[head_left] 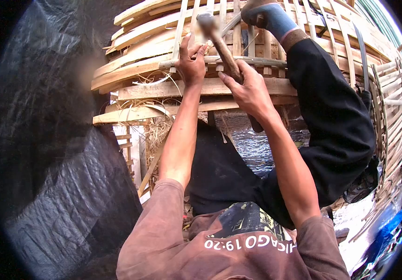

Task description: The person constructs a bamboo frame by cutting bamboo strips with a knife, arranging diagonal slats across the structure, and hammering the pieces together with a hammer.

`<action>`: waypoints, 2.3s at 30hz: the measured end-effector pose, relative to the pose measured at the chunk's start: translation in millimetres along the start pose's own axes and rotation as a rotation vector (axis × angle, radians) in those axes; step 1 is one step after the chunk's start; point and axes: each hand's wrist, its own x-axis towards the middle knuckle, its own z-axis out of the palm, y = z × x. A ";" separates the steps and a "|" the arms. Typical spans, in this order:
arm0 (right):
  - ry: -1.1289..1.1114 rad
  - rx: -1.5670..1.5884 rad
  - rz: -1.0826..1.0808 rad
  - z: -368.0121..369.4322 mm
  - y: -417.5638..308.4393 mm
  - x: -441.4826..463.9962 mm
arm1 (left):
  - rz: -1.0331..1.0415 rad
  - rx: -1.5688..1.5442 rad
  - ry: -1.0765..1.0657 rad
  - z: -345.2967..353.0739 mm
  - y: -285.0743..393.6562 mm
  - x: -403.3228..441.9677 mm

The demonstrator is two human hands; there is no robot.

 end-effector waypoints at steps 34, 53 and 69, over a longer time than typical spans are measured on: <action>-0.020 -0.044 0.083 5.2 8.1 6.1 | -0.139 -0.045 0.033 1.0 -0.8 4.0; -0.051 -0.035 0.129 18.4 1.1 3.1 | -0.022 0.015 0.033 -1.4 1.3 4.2; -0.039 0.037 0.155 20.8 -0.8 -9.6 | 0.060 0.138 0.040 -1.0 -2.9 2.5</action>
